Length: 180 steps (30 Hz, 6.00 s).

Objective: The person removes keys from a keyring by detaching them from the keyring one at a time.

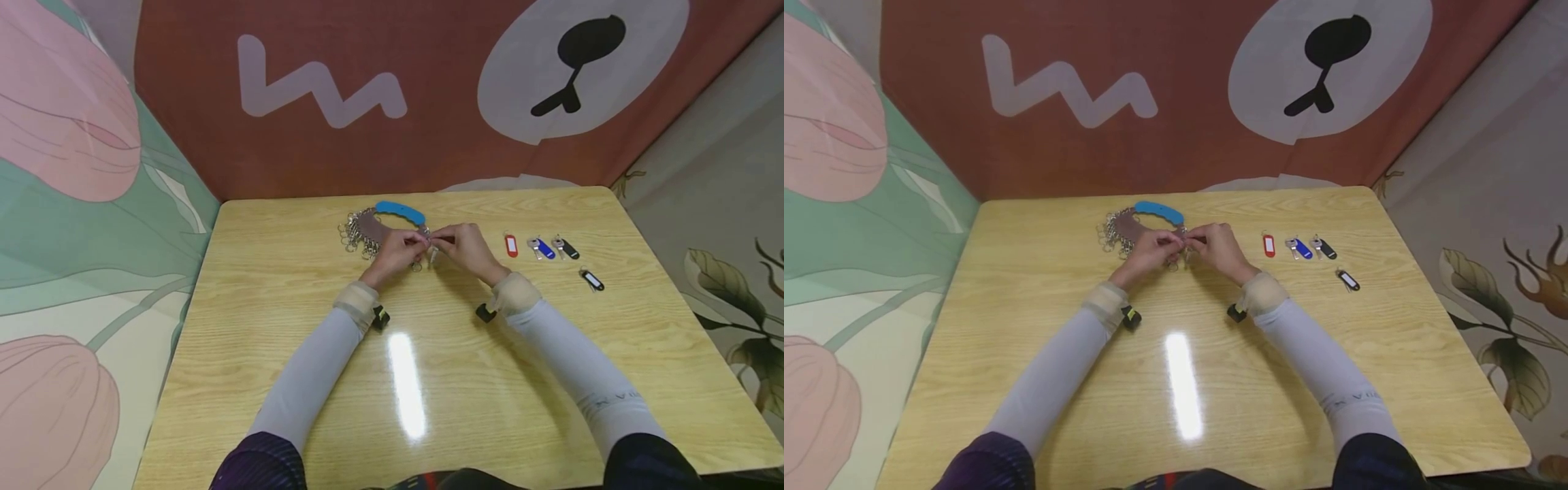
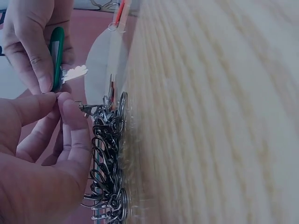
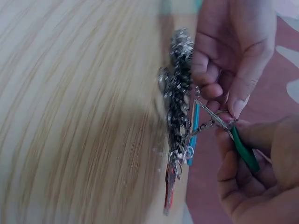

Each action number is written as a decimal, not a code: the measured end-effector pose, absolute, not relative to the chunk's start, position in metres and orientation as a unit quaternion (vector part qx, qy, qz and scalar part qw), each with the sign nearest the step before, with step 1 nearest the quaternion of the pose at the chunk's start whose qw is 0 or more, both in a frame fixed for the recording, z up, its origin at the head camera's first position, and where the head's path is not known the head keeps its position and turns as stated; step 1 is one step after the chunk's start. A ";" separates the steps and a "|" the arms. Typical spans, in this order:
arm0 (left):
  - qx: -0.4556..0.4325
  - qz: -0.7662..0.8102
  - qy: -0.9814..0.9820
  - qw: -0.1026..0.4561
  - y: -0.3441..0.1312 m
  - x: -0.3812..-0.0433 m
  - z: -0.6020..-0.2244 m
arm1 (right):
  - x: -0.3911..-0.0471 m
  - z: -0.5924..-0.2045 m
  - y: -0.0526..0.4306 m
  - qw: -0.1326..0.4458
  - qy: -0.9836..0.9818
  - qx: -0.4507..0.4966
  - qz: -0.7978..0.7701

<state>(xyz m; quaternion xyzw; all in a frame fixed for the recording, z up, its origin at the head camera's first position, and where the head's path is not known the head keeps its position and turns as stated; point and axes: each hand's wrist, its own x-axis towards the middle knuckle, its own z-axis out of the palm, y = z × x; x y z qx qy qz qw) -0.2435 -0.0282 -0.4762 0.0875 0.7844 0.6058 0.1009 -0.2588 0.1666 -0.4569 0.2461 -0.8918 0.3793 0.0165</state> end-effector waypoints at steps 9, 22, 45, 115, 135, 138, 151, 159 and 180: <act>0.067 0.657 0.743 0.112 -0.027 -0.242 -0.477 | -0.268 -0.462 0.169 -0.013 -0.881 0.164 0.444; 0.074 0.652 0.746 0.112 -0.029 -0.243 -0.482 | -0.271 -0.475 0.171 -0.043 -0.883 0.124 0.451; 0.042 0.669 0.731 0.124 -0.031 -0.242 -0.483 | -0.246 -0.458 0.260 -0.073 -0.927 0.117 0.349; 0.018 0.670 0.728 0.145 -0.031 -0.247 -0.471 | -0.321 -0.471 0.181 -0.082 -0.919 0.323 0.211; 0.021 0.664 0.732 0.152 -0.030 -0.247 -0.471 | -0.312 -0.475 0.176 -0.054 -0.928 0.293 0.225; 0.019 0.666 0.730 0.153 -0.029 -0.247 -0.470 | -0.310 -0.474 0.178 -0.059 -0.929 0.283 0.233; 0.050 0.636 0.761 0.115 -0.023 -0.248 -0.468 | -0.299 -0.457 0.183 -0.086 -0.920 0.258 0.283; 0.053 0.636 0.762 0.110 -0.020 -0.252 -0.469 | -0.295 -0.445 0.185 -0.098 -0.914 0.245 0.309; 0.080 0.626 0.764 0.134 -0.020 -0.254 -0.465 | -0.288 -0.434 0.180 -0.059 -0.889 0.253 0.377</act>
